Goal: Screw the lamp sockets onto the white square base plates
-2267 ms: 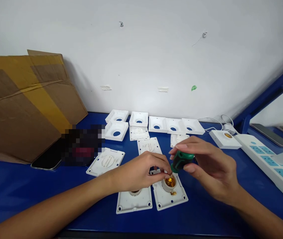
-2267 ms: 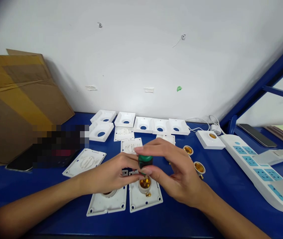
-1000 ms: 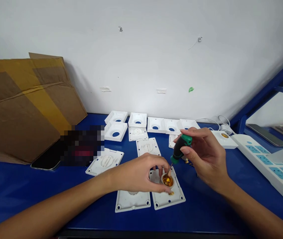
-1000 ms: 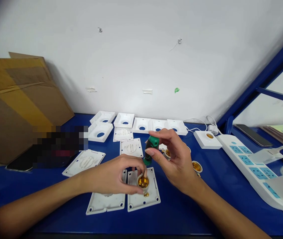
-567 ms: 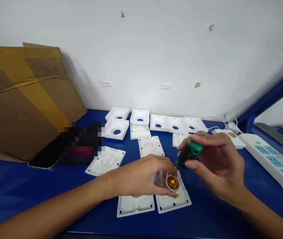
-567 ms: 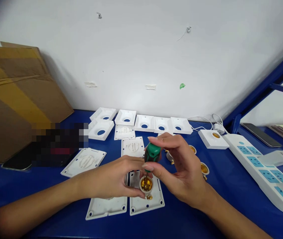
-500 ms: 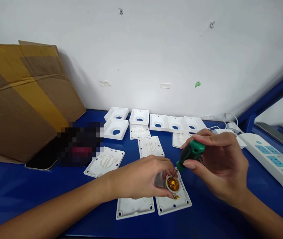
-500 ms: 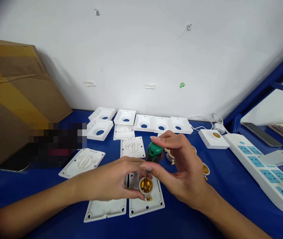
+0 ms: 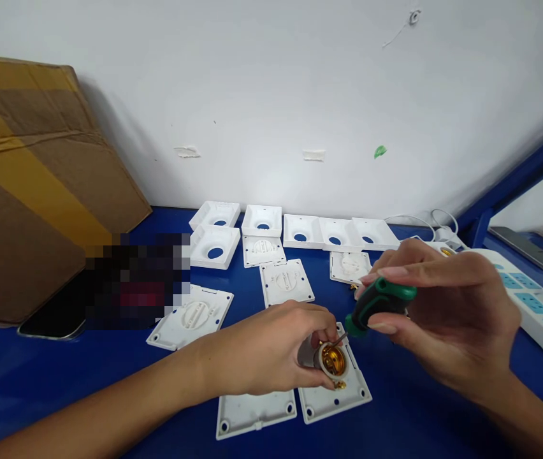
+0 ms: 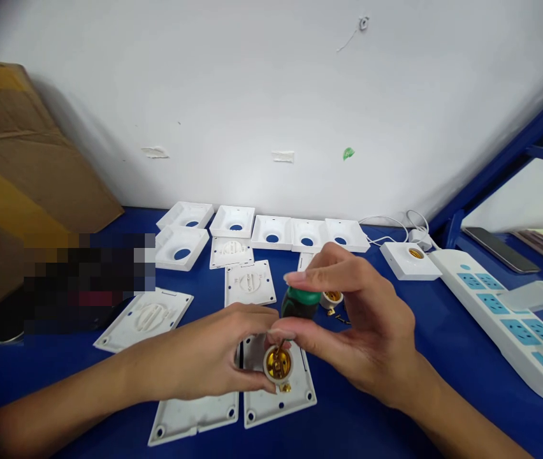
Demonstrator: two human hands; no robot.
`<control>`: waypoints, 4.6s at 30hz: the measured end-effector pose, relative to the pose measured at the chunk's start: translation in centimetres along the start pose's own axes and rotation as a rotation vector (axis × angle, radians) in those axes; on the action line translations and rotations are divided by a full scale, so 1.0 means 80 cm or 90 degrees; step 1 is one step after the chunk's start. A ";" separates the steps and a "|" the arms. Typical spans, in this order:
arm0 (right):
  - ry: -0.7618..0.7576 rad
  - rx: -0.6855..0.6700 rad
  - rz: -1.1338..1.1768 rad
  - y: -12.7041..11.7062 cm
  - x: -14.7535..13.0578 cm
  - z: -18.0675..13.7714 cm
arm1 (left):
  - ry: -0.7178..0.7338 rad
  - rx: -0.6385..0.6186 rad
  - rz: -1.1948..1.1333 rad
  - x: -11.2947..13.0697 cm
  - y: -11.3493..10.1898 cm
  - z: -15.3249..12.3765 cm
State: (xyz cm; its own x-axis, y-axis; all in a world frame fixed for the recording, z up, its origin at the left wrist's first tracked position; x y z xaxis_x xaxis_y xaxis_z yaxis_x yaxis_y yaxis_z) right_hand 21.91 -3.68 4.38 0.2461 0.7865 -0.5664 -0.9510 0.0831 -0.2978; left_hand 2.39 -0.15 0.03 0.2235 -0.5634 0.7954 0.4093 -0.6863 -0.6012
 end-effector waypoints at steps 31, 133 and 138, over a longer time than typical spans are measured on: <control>0.022 -0.111 0.021 0.004 -0.002 -0.017 | -0.047 -0.021 -0.081 0.003 -0.004 0.001; -0.019 -0.095 0.074 0.007 0.001 -0.011 | 0.015 -0.017 -0.124 0.007 -0.005 0.003; 0.016 -0.110 0.113 0.006 -0.002 -0.009 | 0.027 -0.013 -0.134 0.010 -0.007 0.004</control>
State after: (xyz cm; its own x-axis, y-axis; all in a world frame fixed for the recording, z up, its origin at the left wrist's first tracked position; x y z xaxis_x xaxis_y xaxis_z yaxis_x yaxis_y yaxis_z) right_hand 21.58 -4.21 3.77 0.0850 0.7640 -0.6396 -0.9342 -0.1621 -0.3178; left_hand 2.59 -0.09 1.05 0.0979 -0.4257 0.8995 0.4250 -0.7994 -0.4246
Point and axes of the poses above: each hand's wrist, its own z-axis towards the middle knuckle, its own y-axis out of the palm, x = y × z, the point moved 2 cm from there along z, towards the middle knuckle, and after that the axes turned 5 degrees about -z, right-handed, at the moved point
